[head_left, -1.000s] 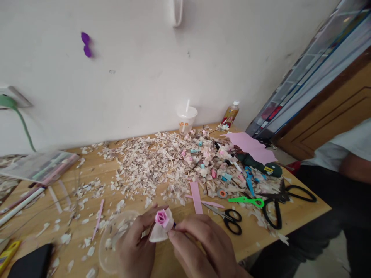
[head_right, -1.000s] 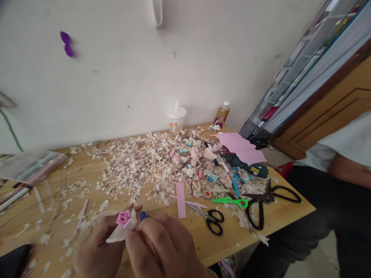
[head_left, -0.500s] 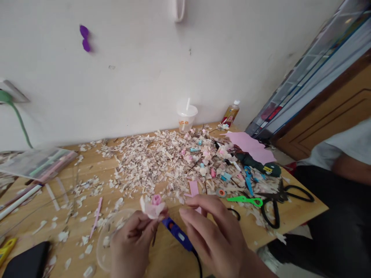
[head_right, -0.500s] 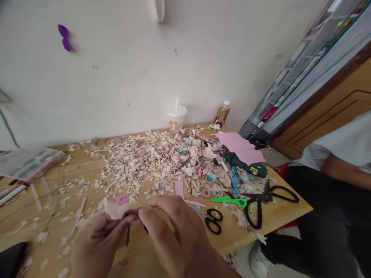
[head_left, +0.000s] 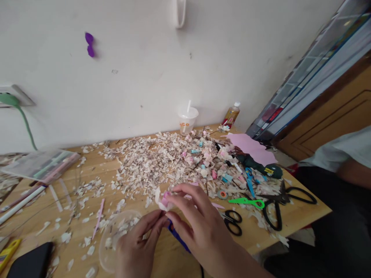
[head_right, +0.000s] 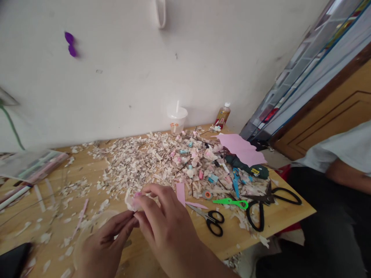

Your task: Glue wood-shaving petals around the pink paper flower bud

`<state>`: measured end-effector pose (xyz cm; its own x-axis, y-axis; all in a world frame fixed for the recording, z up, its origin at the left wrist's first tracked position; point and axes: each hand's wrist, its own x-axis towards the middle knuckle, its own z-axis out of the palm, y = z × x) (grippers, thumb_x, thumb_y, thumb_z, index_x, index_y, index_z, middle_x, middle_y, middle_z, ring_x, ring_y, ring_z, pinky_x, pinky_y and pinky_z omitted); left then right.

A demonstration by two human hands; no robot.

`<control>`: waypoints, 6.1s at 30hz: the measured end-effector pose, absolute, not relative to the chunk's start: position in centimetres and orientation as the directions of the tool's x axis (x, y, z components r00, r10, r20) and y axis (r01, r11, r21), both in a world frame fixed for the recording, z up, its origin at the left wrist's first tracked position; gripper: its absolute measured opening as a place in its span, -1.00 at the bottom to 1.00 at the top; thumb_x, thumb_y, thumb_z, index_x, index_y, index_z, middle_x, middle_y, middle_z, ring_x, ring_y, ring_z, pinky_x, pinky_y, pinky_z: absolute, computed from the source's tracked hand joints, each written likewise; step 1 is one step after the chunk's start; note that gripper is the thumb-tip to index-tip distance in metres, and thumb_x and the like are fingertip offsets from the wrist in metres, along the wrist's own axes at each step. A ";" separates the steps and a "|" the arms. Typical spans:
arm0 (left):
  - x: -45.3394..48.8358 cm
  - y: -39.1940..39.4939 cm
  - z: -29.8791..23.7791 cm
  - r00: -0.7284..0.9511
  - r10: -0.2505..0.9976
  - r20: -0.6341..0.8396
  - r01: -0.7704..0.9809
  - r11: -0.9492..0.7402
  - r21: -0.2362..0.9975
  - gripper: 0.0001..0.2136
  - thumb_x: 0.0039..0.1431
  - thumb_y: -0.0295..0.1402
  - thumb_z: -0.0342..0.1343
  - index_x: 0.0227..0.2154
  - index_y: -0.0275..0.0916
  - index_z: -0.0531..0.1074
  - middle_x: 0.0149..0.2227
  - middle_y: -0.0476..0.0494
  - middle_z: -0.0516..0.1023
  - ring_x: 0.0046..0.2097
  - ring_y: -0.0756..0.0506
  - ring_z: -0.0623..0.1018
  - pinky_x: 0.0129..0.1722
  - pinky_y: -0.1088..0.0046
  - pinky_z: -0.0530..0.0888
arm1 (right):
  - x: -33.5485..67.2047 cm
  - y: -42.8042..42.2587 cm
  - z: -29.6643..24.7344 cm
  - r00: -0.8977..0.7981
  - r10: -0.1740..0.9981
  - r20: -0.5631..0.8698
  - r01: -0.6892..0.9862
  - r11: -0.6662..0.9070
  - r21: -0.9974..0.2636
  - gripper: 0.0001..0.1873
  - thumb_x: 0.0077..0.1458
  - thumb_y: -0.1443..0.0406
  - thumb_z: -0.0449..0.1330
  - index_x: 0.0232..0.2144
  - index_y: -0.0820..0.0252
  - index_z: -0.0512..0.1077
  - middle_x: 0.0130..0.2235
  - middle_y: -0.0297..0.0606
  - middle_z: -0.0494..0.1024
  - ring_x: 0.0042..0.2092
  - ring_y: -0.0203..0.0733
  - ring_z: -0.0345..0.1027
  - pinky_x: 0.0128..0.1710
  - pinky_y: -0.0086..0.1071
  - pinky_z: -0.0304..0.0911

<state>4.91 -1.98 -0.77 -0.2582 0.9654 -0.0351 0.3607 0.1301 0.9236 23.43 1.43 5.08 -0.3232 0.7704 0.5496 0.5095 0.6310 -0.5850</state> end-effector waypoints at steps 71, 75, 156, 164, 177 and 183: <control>5.2 -1.7 0.5 -0.310 0.943 -0.122 0.232 0.199 0.952 -0.59 -0.07 0.08 0.35 -0.36 -0.19 0.65 -0.38 -0.17 0.74 -0.37 -0.22 0.73 -0.49 0.48 0.64 | 23.1 0.9 5.0 -0.297 0.735 0.609 0.547 0.654 -0.522 -0.91 0.32 0.44 0.16 -0.15 0.21 0.40 -0.06 -0.13 0.50 -0.05 -0.14 0.44 -0.03 -0.28 0.38; 5.7 -1.4 0.9 -0.330 0.941 -0.079 0.197 0.151 0.969 -0.61 -0.15 0.06 0.39 -0.44 -0.18 0.63 -0.47 -0.15 0.72 -0.43 -0.21 0.72 -0.41 0.43 0.67 | 23.2 1.1 5.1 -0.302 0.751 0.587 0.537 0.643 -0.547 -0.88 0.32 0.45 0.15 -0.12 0.21 0.39 -0.05 -0.14 0.49 -0.04 -0.15 0.42 -0.01 -0.27 0.36; 0.0 -3.7 -0.1 0.250 0.818 0.517 0.895 -0.399 0.199 -0.69 0.45 -0.38 -0.04 0.16 -0.24 0.40 -0.12 -0.16 0.62 -0.14 -0.14 0.50 -0.09 0.34 0.39 | 23.5 -2.8 -2.5 -0.395 0.829 0.395 0.414 0.545 -0.729 -0.83 0.22 0.34 0.13 -0.13 0.04 0.33 -0.27 -0.32 0.56 -0.31 -0.22 0.55 -0.32 -0.46 0.44; 0.1 -3.9 -0.6 0.214 0.838 0.502 0.894 -0.375 0.246 -0.71 0.43 -0.39 -0.01 0.14 -0.21 0.42 -0.14 -0.16 0.63 -0.15 -0.14 0.52 -0.10 0.34 0.43 | 23.2 -3.1 -2.6 -0.373 0.825 0.424 0.418 0.557 -0.718 -0.83 0.20 0.34 0.10 -0.15 0.05 0.30 -0.31 -0.31 0.54 -0.34 -0.20 0.53 -0.37 -0.43 0.42; 0.0 -3.8 -1.5 0.175 0.866 0.468 0.888 -0.344 0.304 -0.71 0.44 -0.38 -0.01 0.16 -0.19 0.39 -0.12 -0.15 0.62 -0.13 -0.15 0.51 -0.08 0.32 0.41 | 23.2 -3.3 -2.9 -0.396 0.845 0.358 0.403 0.511 -0.759 -0.84 0.16 0.36 0.11 -0.19 0.06 0.29 -0.32 -0.31 0.47 -0.35 -0.20 0.43 -0.37 -0.39 0.33; -0.1 -4.0 -1.7 0.179 0.866 0.468 0.891 -0.344 0.296 -0.70 0.44 -0.41 -0.01 0.17 -0.23 0.38 -0.13 -0.16 0.62 -0.13 -0.14 0.49 -0.06 0.31 0.39 | 23.2 -3.3 -2.9 -0.371 0.839 0.397 0.371 0.526 -0.765 -0.82 0.16 0.37 0.10 -0.17 0.06 0.28 -0.33 -0.30 0.47 -0.35 -0.20 0.42 -0.36 -0.38 0.34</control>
<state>-0.05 -3.96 -1.66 0.1789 0.8657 0.4675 0.8913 -0.3438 0.2956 23.17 -3.26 -2.94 -0.3712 0.8392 0.3974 0.3713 0.5265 -0.7648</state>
